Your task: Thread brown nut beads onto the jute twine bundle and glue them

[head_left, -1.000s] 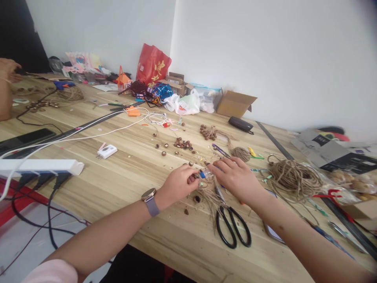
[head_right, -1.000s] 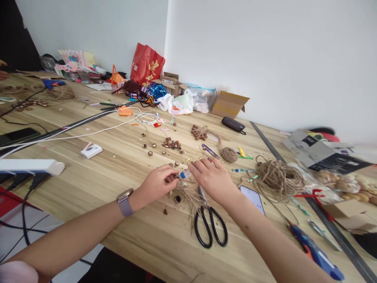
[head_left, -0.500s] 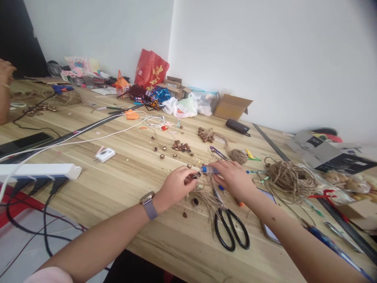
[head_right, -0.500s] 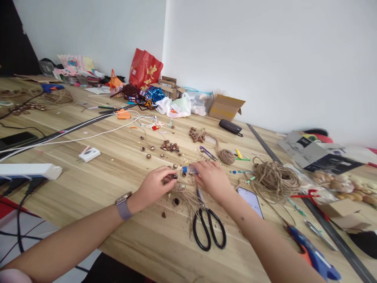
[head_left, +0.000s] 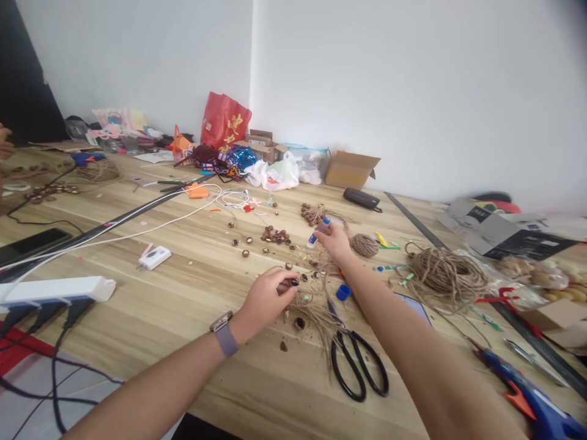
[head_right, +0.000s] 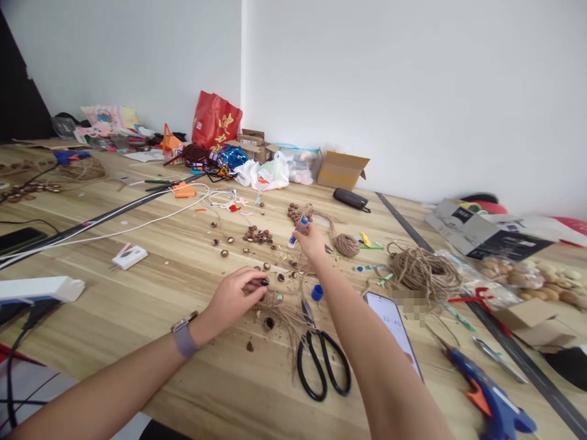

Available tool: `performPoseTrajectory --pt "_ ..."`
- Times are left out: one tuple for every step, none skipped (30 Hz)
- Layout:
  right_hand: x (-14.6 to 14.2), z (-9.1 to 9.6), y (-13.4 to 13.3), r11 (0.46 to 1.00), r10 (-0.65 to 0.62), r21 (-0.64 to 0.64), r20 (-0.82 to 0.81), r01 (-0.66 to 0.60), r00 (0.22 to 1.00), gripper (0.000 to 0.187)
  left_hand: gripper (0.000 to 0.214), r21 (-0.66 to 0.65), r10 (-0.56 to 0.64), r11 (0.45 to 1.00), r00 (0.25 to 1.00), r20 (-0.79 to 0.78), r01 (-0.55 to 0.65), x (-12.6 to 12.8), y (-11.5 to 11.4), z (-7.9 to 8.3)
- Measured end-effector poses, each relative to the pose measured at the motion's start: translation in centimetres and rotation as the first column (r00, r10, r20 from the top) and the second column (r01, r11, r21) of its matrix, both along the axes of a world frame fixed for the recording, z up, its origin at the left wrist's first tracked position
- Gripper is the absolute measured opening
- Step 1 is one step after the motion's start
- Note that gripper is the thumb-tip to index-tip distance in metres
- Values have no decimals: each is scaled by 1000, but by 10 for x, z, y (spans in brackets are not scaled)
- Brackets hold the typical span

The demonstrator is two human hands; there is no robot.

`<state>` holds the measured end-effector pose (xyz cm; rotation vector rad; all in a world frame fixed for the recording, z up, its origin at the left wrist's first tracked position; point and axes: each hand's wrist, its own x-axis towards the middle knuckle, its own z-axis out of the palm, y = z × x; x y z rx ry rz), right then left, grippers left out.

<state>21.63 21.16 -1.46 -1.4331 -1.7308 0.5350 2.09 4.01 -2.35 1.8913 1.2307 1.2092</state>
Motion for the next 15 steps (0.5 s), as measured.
performPoseTrajectory --pt "-3 0 3 1000 -11 -29 5 11 1000 26 23 -16 -1 1000 1000 19 1 0 0 0" --pt "-5 -1 5 998 -21 -62 11 22 1000 26 23 -28 -1 1000 999 37 2 0 0 1" --pt "-7 -1 7 995 -29 -92 18 31 999 27 22 -35 0 999 999 52 2 0 1 1" --pt "-9 -1 7 993 -33 -114 24 36 999 29 22 -40 3 999 998 63 -1 0 1 2" --pt "-11 -1 7 990 -36 -132 28 40 999 30 23 -44 7 999 997 72 -4 0 1 3" --pt "-12 -1 7 988 -39 -146 30 43 999 31 23 -49 10 999 997 79 -6 1 0 3" --pt "-13 0 6 987 -43 -155 31 47 999 31 23 -58 12 998 996 85 -8 1 0 4" --pt "-13 1 5 986 -47 -161 31 51 998 31 23 -69 13 998 996 88 -7 1 0 5" --pt "-13 2 3 985 -54 -162 29 58 998 30 23 -81 15 997 996 90 -7 0 0 5" --pt "-13 4 0 985 -66 -158 26 69 998 30 23 -90 16 996 996 92 -7 0 0 5" --pt "-12 6 -5 986 -81 -147 22 84 996 29 23 -94 18 996 996 93 -9 0 0 6" --pt "-11 8 -11 986 -101 -130 15 102 995 29 23 -93 20 996 995 94 -11 0 0 6" --pt "-9 10 -20 987 -121 -107 8 121 993 30 24 -89 23 996 995 94 -15 -1 0 6" --pt "-8 12 -32 988 -132 -82 -1 132 991 29 24 -83 25 996 995 94 -18 -1 0 6" --pt "-7 13 -47 990 -129 -55 -8 128 992 27 25 -78 25 997 995 94 -18 -1 0 6"
